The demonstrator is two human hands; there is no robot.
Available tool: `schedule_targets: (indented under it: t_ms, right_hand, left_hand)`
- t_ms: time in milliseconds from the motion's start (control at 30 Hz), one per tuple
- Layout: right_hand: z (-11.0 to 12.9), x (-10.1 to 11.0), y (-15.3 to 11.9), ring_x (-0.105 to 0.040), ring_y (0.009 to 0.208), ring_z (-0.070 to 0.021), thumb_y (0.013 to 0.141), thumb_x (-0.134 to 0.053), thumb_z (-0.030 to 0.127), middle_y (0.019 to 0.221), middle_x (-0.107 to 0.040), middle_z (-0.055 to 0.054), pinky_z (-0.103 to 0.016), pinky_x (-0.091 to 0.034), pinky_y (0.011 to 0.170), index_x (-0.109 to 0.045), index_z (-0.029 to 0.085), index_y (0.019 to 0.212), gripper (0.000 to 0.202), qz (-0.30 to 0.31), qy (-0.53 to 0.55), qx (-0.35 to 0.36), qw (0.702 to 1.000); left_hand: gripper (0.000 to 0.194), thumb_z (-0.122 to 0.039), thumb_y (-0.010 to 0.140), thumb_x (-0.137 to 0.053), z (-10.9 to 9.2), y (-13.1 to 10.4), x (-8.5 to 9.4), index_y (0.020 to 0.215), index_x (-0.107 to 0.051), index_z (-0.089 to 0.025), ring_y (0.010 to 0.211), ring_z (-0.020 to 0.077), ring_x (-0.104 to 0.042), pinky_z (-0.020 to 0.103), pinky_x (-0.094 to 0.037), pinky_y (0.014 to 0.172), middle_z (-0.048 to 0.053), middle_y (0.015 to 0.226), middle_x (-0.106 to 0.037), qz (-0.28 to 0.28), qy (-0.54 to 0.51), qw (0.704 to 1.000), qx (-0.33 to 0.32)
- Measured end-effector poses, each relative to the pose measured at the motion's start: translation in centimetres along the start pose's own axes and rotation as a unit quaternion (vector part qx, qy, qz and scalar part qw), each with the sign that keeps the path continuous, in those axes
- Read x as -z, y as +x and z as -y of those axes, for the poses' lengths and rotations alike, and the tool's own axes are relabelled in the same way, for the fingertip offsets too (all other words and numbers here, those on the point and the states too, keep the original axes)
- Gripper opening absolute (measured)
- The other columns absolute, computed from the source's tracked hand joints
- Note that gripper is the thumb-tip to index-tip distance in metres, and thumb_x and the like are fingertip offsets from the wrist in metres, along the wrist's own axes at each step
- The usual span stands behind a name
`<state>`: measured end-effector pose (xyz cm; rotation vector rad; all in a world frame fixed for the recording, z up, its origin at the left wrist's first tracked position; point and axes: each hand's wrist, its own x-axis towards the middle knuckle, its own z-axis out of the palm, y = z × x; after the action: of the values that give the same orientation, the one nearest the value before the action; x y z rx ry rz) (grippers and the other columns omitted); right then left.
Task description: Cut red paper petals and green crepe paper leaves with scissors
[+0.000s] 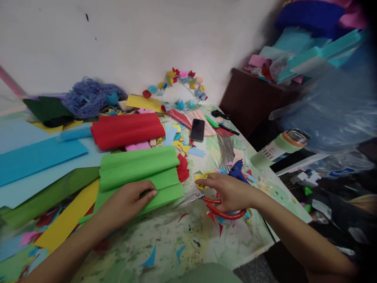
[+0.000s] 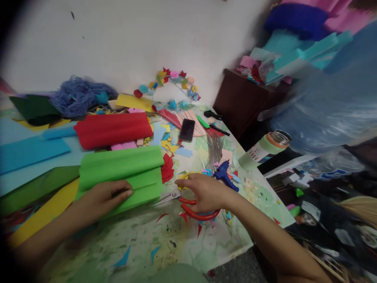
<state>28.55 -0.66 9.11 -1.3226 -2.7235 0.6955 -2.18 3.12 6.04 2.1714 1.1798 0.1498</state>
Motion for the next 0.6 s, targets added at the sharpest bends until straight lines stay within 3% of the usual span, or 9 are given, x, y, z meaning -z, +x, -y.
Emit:
schedule_targets:
  t_ms: [200, 367, 467, 600]
  right_hand:
    - [0.0, -0.2, 0.2, -0.058, 0.1, -0.0247, 0.078, -0.061, 0.04, 0.109, -0.062, -0.013, -0.035, -0.045, 0.085, -0.048, 0.017, 0.133, 0.061, 0.034, 0.025, 0.01, 0.999]
    - [-1.4, -0.5, 0.7, -0.058, 0.106, -0.0208, 0.084, -0.056, 0.033, 0.126, -0.057, -0.014, -0.029, -0.046, 0.086, -0.044, 0.016, 0.137, 0.057, 0.135, 0.137, 0.059, 0.98]
    - [-2.1, -0.6, 1.3, -0.055, 0.113, -0.0194, 0.089, -0.051, 0.031, 0.128, -0.056, -0.012, -0.028, -0.043, 0.09, -0.044, 0.015, 0.137, 0.05, 0.199, 0.227, 0.066, 0.951]
    - [-2.7, -0.8, 1.9, -0.058, 0.086, -0.0153, 0.081, -0.065, 0.043, 0.1, -0.063, -0.007, -0.024, -0.046, 0.072, -0.044, 0.014, 0.135, 0.065, 0.252, 0.344, 0.033, 0.904]
  left_hand:
    - [0.032, -0.039, 0.091, -0.036, 0.4, 0.7, -0.4, 0.084, -0.06, -0.018, 0.072, 0.0178, -0.058, 0.029, -0.042, 0.068, 0.003, 0.081, -0.065, 0.021, 0.009, 1.0, -0.005]
    - [0.03, -0.034, 0.091, -0.038, 0.5, 1.2, -1.1, 0.084, -0.062, -0.018, 0.074, 0.0174, -0.06, 0.028, -0.045, 0.068, 0.003, 0.082, -0.067, 0.042, 0.031, 0.998, -0.03]
    - [0.027, -0.034, 0.09, -0.042, 0.7, 1.0, -1.4, 0.095, -0.063, -0.018, 0.084, 0.0186, -0.063, 0.03, -0.048, 0.075, 0.006, 0.094, -0.069, -0.008, 0.043, 0.998, -0.047]
    - [0.028, -0.035, 0.092, -0.041, 0.9, 0.2, -1.4, 0.102, -0.062, -0.02, 0.098, 0.0195, -0.062, 0.032, -0.048, 0.086, 0.006, 0.105, -0.068, -0.114, 0.063, 0.985, -0.109]
